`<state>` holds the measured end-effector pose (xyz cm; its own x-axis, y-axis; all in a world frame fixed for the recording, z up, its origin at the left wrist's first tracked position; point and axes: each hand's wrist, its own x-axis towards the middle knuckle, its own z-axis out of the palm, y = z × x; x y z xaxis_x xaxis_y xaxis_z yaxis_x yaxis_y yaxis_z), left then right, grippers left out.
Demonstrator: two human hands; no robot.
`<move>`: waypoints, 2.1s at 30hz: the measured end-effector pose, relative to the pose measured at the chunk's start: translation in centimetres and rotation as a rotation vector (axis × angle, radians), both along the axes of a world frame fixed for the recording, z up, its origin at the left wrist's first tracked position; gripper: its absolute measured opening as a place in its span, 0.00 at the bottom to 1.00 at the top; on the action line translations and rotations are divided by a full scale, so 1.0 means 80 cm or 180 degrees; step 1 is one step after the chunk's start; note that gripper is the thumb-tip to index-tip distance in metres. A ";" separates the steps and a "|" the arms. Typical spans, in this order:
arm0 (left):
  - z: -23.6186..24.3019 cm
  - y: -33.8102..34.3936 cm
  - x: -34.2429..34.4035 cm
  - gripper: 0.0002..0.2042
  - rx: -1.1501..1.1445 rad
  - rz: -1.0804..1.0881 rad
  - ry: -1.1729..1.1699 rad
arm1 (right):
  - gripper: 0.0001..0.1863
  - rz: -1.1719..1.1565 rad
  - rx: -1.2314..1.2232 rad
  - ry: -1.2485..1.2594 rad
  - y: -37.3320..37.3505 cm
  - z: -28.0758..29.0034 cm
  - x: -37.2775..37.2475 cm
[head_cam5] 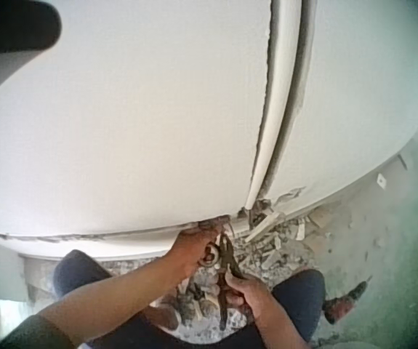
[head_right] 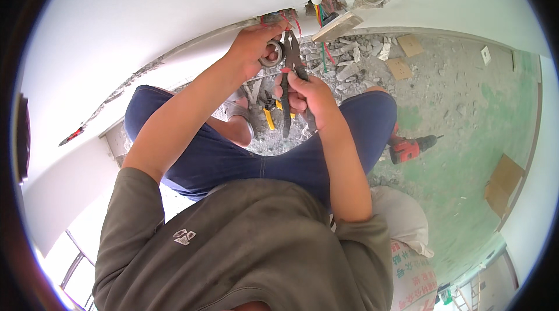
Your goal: Stripping and insulating electrical wires for a wall outlet installation in a renovation setting.
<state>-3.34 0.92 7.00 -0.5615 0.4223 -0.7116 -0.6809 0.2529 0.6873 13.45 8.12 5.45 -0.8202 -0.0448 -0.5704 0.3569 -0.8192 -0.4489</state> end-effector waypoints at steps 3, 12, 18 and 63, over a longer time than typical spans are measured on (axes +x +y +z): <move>0.005 0.006 0.004 0.10 0.0070 -0.0032 -0.0116 | 0.19 -0.0382 -0.2237 0.0945 -0.004 -0.033 0.011; -0.008 0.002 0.000 0.12 0.0052 -0.0055 0.0046 | 0.21 0.0593 0.5325 -0.0423 -0.003 -0.023 0.024; -0.009 0.002 0.002 0.11 0.0124 -0.0014 0.0034 | 0.23 0.0460 0.6024 -0.0760 -0.016 -0.014 0.010; 0.000 0.004 0.003 0.11 0.0088 -0.0019 -0.0029 | 0.17 0.0036 -0.0812 0.0396 0.014 -0.034 0.016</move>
